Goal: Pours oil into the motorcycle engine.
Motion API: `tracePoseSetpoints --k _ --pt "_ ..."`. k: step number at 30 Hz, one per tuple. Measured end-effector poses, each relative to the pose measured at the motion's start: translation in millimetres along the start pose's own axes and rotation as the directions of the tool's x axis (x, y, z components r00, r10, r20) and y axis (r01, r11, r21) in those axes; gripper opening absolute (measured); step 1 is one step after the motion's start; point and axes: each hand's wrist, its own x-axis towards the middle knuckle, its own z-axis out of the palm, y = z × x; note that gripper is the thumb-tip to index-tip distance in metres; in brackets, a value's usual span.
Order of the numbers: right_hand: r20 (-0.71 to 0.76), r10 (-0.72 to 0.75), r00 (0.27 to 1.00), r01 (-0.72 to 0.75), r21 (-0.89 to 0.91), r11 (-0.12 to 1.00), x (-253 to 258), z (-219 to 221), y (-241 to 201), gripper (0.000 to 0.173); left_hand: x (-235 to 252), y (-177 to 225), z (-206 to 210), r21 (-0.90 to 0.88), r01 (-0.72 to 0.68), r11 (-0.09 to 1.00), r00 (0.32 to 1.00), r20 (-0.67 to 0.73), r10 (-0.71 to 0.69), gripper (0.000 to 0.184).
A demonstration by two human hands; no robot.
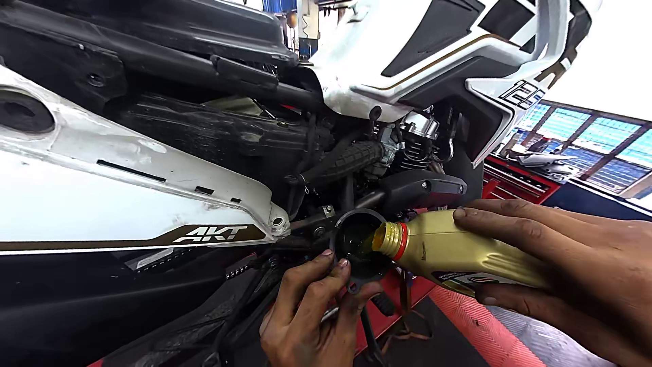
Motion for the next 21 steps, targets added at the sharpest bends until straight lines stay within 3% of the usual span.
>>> tracePoseSetpoints --k 21 --pt "-0.051 0.021 0.998 -0.019 0.048 0.999 -10 10 2 0.066 -2 -1 3 -0.009 -0.006 1.000 1.000 -0.026 0.005 0.030"
